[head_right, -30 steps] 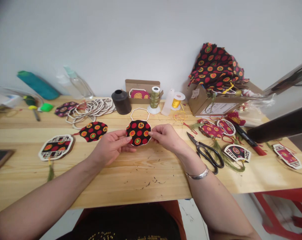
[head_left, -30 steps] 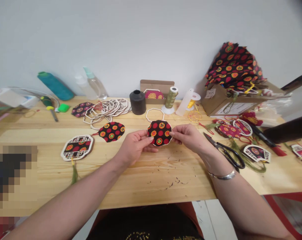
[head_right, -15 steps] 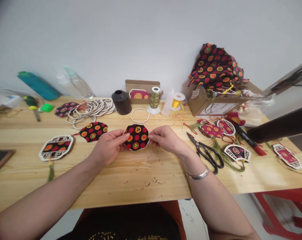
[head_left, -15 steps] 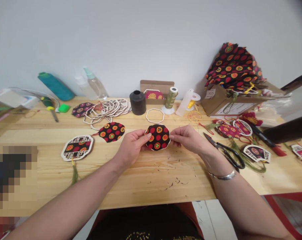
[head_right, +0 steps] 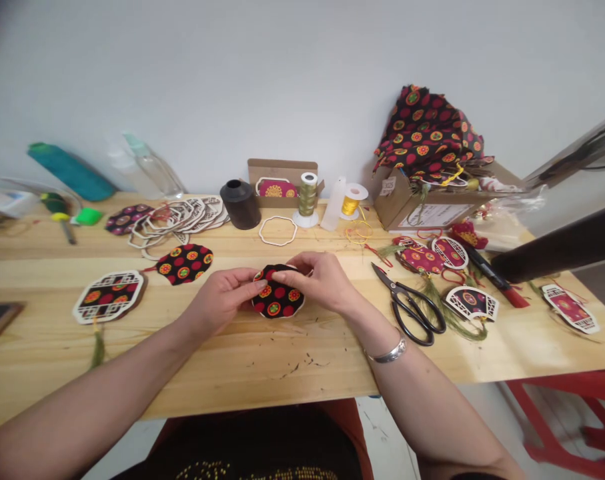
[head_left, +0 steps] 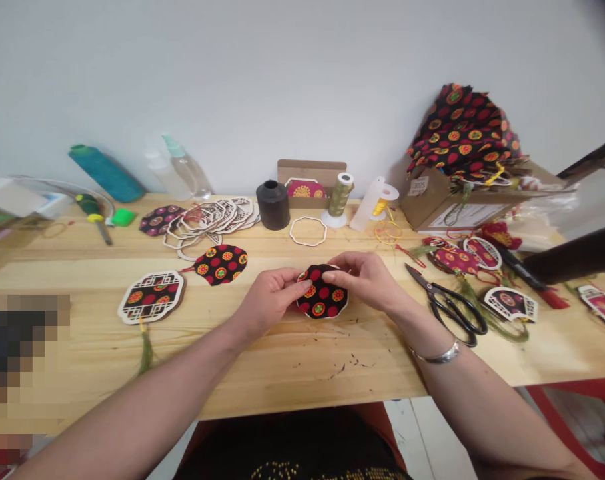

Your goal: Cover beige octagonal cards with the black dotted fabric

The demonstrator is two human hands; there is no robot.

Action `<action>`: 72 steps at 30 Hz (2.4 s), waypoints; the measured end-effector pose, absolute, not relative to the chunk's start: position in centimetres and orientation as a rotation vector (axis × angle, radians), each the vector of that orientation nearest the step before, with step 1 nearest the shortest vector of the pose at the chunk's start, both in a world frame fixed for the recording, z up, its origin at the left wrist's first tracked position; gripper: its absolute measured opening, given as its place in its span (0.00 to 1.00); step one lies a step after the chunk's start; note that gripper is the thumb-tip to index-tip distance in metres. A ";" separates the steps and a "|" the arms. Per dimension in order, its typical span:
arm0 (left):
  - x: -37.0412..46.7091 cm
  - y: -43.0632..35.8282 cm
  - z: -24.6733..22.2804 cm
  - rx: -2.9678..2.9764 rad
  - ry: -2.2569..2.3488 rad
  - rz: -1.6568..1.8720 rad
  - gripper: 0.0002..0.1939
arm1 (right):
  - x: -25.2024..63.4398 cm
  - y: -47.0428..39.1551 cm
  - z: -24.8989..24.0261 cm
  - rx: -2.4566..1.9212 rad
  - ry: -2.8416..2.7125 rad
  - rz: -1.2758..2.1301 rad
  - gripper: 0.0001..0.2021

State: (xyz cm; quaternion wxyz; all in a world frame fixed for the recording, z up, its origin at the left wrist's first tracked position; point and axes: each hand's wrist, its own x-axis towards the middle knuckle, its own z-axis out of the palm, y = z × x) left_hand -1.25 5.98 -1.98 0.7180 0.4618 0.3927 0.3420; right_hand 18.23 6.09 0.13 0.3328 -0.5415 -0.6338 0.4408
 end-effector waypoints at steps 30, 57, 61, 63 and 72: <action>-1.1 5.6 -1.5 1.168 0.903 0.644 0.11 | 18.0 6.6 -1.9 -1.492 -1.610 0.601 0.15; -1.2 6.6 -1.7 0.838 0.931 0.929 0.12 | 17.9 6.1 -1.5 -1.412 -1.867 0.336 0.33; -1.0 6.6 -1.5 0.840 0.935 0.924 0.11 | 17.2 5.5 -1.4 -1.480 -2.005 0.186 0.47; -0.9 6.6 -1.5 0.840 0.915 0.920 0.10 | 16.9 5.3 -1.4 -1.505 -2.040 0.125 0.50; -1.0 6.4 -1.7 0.871 0.914 0.887 0.12 | 16.7 5.3 -1.5 -1.593 -2.058 0.068 0.49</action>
